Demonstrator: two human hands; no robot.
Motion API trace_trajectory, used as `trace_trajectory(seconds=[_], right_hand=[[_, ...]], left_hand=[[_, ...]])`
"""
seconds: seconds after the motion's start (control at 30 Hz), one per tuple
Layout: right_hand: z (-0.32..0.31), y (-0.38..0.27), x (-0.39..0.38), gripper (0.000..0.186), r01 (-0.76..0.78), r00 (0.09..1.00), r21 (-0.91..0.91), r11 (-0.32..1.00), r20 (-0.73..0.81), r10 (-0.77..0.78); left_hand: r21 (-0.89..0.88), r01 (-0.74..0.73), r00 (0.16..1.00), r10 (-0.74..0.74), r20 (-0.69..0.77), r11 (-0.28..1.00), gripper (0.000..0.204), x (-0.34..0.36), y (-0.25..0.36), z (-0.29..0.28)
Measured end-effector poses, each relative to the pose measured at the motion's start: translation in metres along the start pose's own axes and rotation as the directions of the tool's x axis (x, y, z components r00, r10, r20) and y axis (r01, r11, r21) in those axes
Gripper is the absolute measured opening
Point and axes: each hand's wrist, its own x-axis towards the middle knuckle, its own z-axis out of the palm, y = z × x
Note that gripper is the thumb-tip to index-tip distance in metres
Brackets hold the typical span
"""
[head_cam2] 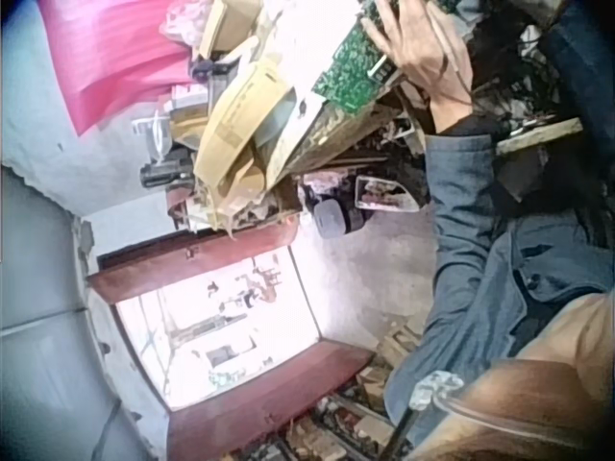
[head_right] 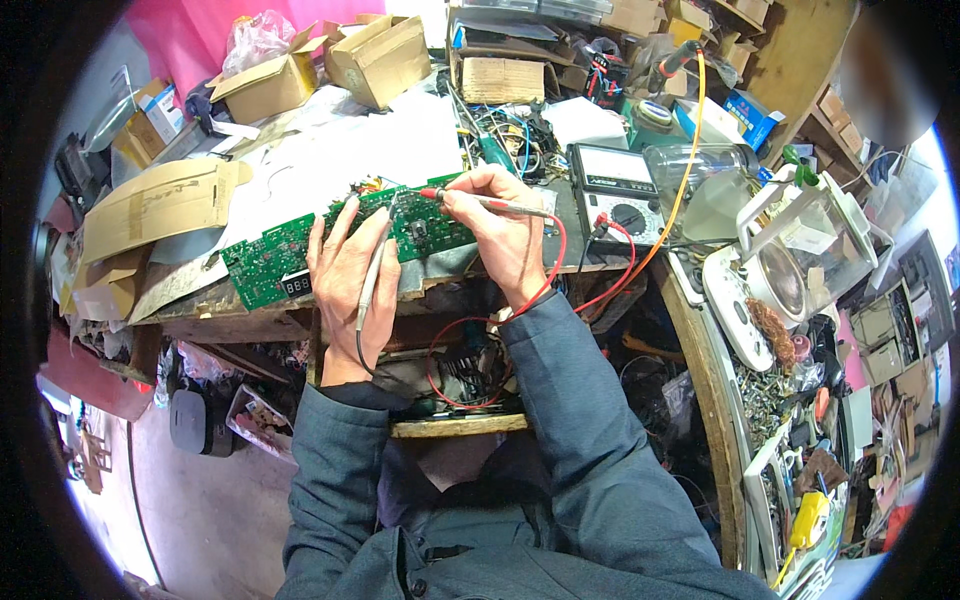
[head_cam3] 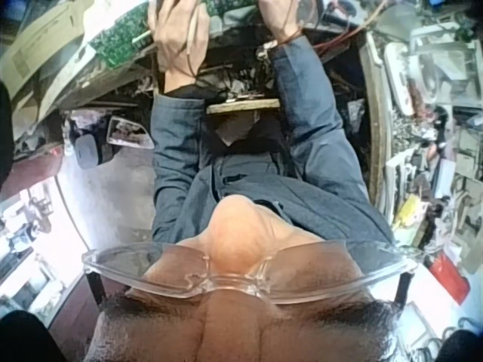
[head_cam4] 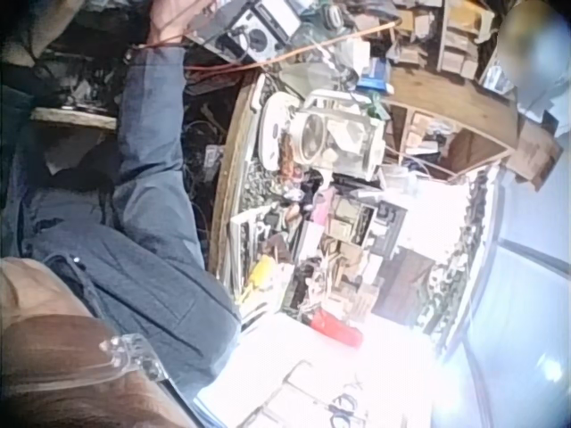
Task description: The person holds a green circuit board and uses a multimeter with red and black probes to test various points on the board. The person rotates the board to access different areas and continues probing throughout the clip.
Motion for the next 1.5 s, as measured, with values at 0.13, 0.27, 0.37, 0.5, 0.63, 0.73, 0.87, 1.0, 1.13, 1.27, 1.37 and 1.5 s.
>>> trace_trajectory(seconds=[0.13,0.27,0.37,0.5,0.63,0.73,0.87,1.0,1.13,1.27,1.37,1.5], right_hand=[[0.0049,-0.0007,-0.0023,0.013,0.000,1.000,0.030,1.000,-0.020,0.001],[0.0043,0.0019,-0.0026,0.013,0.014,1.000,-0.014,1.000,0.006,-0.014],[0.0033,0.0016,-0.0025,0.013,0.007,1.000,-0.020,1.000,0.008,-0.007],[0.0047,0.0013,-0.0034,0.013,0.001,1.000,-0.002,1.000,0.005,-0.001],[0.0038,0.0012,-0.0029,0.013,-0.006,1.000,-0.036,0.999,-0.003,0.006],[0.0057,-0.0013,-0.0033,0.013,-0.003,1.000,-0.013,1.000,-0.004,0.003],[0.0049,-0.0018,-0.0026,0.012,0.021,1.000,-0.005,1.000,-0.019,-0.021],[0.0031,0.0009,0.0005,0.009,0.059,0.991,0.024,0.998,-0.118,-0.056],[-0.0016,0.0046,0.0023,0.007,0.051,0.990,0.060,0.997,-0.133,-0.042],[0.0016,-0.0002,0.0020,0.007,0.032,0.995,0.049,0.998,-0.100,-0.027],[-0.0003,0.0004,0.0018,0.007,0.026,0.993,0.069,0.997,-0.116,-0.018],[-0.0027,0.0008,0.0045,0.006,0.019,0.995,0.098,0.995,-0.098,-0.009]], left_hand=[[0.000,-0.007,0.999,0.007,-0.032,1.000,0.030,0.0001,-0.0007,0.0003],[-0.003,-0.006,0.999,0.006,-0.037,1.000,0.030,0.0004,0.0000,-0.0002],[-0.007,-0.004,0.999,0.004,-0.042,1.000,0.030,0.0013,0.0020,0.0002],[-0.007,-0.004,0.999,0.004,-0.037,1.000,0.030,0.0003,0.0003,0.0004],[-0.007,-0.002,1.000,0.002,-0.030,1.000,0.030,0.0000,0.0002,0.0001],[0.004,-0.002,1.000,0.002,-0.007,1.000,0.031,-0.0010,0.0004,-0.0012],[0.006,-0.003,1.000,0.003,-0.011,1.000,0.030,-0.0008,0.0008,-0.0008],[0.003,-0.007,1.000,0.007,-0.026,1.000,0.030,-0.0015,-0.0015,0.0004],[-0.009,0.002,1.000,-0.002,-0.017,1.000,0.030,-0.0007,-0.0010,0.0002],[0.000,0.000,1.000,0.000,-0.017,1.000,0.030,-0.0024,-0.0016,0.0009],[-0.008,0.002,1.000,-0.002,-0.013,1.000,0.030,-0.0021,-0.0003,0.0009],[-0.012,0.007,1.000,-0.007,-0.022,1.000,0.030,-0.0022,0.0000,0.0004]])
